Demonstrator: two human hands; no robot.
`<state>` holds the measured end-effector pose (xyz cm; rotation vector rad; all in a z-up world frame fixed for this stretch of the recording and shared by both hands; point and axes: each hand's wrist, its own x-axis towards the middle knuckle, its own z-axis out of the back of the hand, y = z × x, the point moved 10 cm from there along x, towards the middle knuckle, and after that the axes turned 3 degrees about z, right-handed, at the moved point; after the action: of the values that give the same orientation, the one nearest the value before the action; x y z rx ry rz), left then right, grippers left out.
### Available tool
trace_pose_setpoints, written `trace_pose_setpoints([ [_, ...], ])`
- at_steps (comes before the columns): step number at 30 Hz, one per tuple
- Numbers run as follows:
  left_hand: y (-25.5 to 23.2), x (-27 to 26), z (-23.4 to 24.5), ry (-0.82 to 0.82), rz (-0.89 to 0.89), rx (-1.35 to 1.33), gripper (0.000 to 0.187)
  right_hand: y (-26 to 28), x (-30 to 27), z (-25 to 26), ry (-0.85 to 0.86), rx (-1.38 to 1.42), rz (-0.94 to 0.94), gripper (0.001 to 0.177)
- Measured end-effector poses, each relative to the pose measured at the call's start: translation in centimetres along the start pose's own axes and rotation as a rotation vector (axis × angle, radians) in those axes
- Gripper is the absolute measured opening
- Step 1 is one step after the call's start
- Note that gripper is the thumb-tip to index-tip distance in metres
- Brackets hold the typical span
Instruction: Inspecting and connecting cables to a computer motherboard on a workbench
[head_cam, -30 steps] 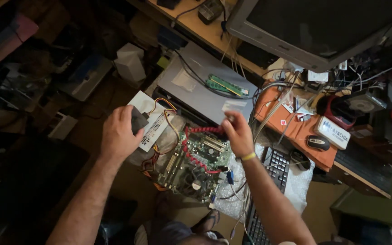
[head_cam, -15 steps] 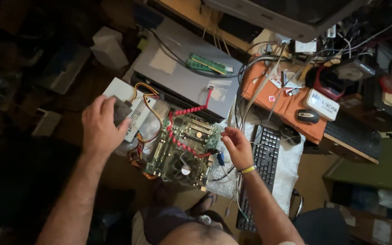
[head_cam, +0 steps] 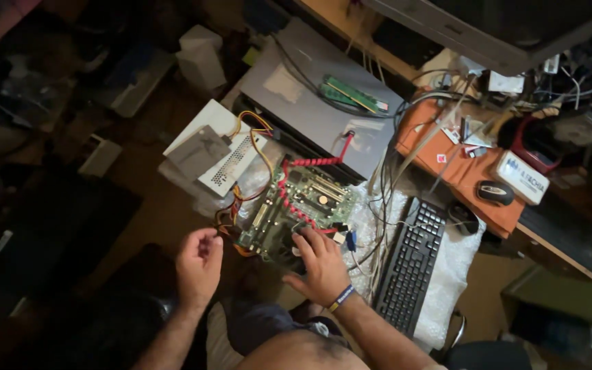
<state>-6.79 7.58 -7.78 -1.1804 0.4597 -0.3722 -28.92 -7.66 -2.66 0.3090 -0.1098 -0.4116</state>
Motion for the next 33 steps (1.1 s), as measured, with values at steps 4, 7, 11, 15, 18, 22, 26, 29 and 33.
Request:
trace_pose_setpoints([
  [4, 10.1, -1.7, -1.8, 0.006, 0.252, 0.028, 0.017, 0.6, 0.9, -0.4, -0.026, -0.069, -0.022, 0.102],
  [7, 14.4, -2.6, -3.6, 0.015, 0.418, -0.159, 0.030, -1.0, 1.1, -2.1, 0.118, -0.104, -0.181, 0.108],
  [11, 15.8, -2.6, -7.5, 0.146, 0.455, -0.402, 0.031, -0.4, 1.6, -1.9, 0.055, -0.167, -0.132, 0.117],
  [15, 16.0, -1.6, -8.6, 0.183, 0.452, -0.364, 0.017, -1.0, 1.5, -1.9, -0.052, -0.151, -0.091, 0.107],
  [18, 14.9, -1.6, -8.9, 0.253, 0.448, -0.512, 0.015, -2.2, 1.2, -2.7, -0.023, -0.116, -0.050, 0.117],
  [22, 19.5, 0.0, -10.6, 0.238, 0.557, -0.629, 0.019, -2.2, 2.0, 0.2, -0.029, -0.114, -0.058, 0.120],
  [26, 23.6, 0.1, -11.8, 0.212, 0.807, -0.647, 0.020, -3.8, 1.9, 0.9, -0.010, 0.039, -0.058, 0.114],
  [29, 20.0, 0.0, -10.9, 0.237, 0.690, -0.612, 0.028, -4.6, 2.4, 2.2, 0.009, 0.096, -0.083, 0.112],
  [33, 17.4, 0.9, -9.3, 0.211, 0.567, -0.386, 0.028, -4.0, 3.2, 6.1, 0.066, 0.168, -0.190, 0.108],
])
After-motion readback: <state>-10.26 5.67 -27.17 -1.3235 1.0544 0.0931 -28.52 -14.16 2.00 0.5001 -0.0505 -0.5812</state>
